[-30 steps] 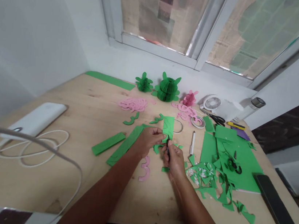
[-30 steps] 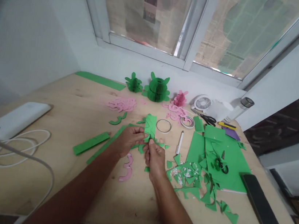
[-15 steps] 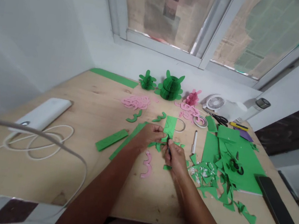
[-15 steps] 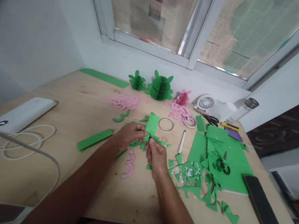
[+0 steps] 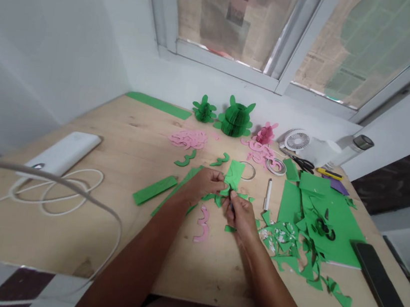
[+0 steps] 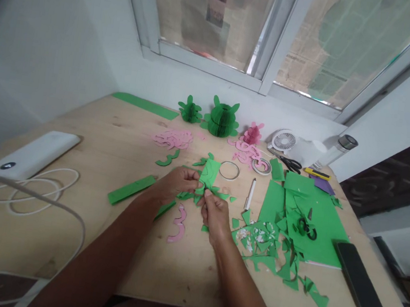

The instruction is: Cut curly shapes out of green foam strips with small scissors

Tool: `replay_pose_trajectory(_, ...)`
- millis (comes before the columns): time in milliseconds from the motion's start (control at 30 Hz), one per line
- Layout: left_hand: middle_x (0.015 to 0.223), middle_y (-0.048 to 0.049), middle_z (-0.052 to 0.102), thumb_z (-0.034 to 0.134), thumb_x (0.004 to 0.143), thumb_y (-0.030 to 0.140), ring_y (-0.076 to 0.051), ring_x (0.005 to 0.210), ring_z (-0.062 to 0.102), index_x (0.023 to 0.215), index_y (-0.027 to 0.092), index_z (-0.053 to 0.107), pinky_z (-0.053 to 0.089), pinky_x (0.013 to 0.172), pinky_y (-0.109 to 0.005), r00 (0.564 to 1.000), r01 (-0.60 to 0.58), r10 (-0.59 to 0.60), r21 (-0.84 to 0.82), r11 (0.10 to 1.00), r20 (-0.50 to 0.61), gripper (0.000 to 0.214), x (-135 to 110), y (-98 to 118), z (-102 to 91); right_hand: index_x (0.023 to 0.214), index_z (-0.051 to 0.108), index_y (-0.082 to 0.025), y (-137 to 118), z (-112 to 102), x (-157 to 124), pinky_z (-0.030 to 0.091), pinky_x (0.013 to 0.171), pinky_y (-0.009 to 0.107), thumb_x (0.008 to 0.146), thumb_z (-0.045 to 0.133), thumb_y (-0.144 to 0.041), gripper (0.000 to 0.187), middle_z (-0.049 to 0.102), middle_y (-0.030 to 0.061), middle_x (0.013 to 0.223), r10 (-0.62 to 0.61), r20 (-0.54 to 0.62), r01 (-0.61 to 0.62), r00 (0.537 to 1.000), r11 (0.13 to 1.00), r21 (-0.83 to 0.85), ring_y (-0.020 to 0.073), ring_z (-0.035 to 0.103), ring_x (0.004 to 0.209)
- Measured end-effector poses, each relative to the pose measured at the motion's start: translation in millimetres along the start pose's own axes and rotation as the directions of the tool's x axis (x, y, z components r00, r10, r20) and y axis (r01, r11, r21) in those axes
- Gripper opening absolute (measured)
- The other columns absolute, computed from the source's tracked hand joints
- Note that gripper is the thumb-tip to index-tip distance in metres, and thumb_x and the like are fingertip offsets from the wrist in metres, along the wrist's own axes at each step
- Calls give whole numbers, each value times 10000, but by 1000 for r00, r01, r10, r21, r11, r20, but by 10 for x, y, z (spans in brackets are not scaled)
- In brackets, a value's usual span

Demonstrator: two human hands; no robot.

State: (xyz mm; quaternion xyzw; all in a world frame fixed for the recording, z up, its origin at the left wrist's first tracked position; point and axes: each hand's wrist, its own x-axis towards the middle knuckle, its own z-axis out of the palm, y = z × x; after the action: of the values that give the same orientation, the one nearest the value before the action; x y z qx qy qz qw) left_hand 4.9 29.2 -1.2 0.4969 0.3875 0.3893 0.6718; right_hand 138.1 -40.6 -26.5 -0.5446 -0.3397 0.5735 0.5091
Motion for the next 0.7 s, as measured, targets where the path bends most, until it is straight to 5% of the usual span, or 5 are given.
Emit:
replay_pose_trajectory(400, 461, 45, 484, 680, 576, 292, -87, 442, 408, 516, 185, 535, 263, 454, -218, 999, -5, -4, 196, 981, 45, 191, 16, 9, -81, 603, 588, -160, -15, -10, -8, 80, 328, 201, 663, 657, -693, 540, 334, -100, 338, -3, 29, 4, 1000, 999, -41, 38, 195, 307)
replay_pose_trajectory(700, 499, 58, 488, 666, 591, 304, -68, 475, 397, 563, 166, 526, 286, 497, -212, 995, 6, -31, 249, 968, 98, 198, 25, 10, -125, 607, 589, -160, -14, -16, -4, 87, 328, 201, 673, 649, -683, 530, 322, -107, 335, -1, 54, 5, 999, 997, -72, 38, 186, 310)
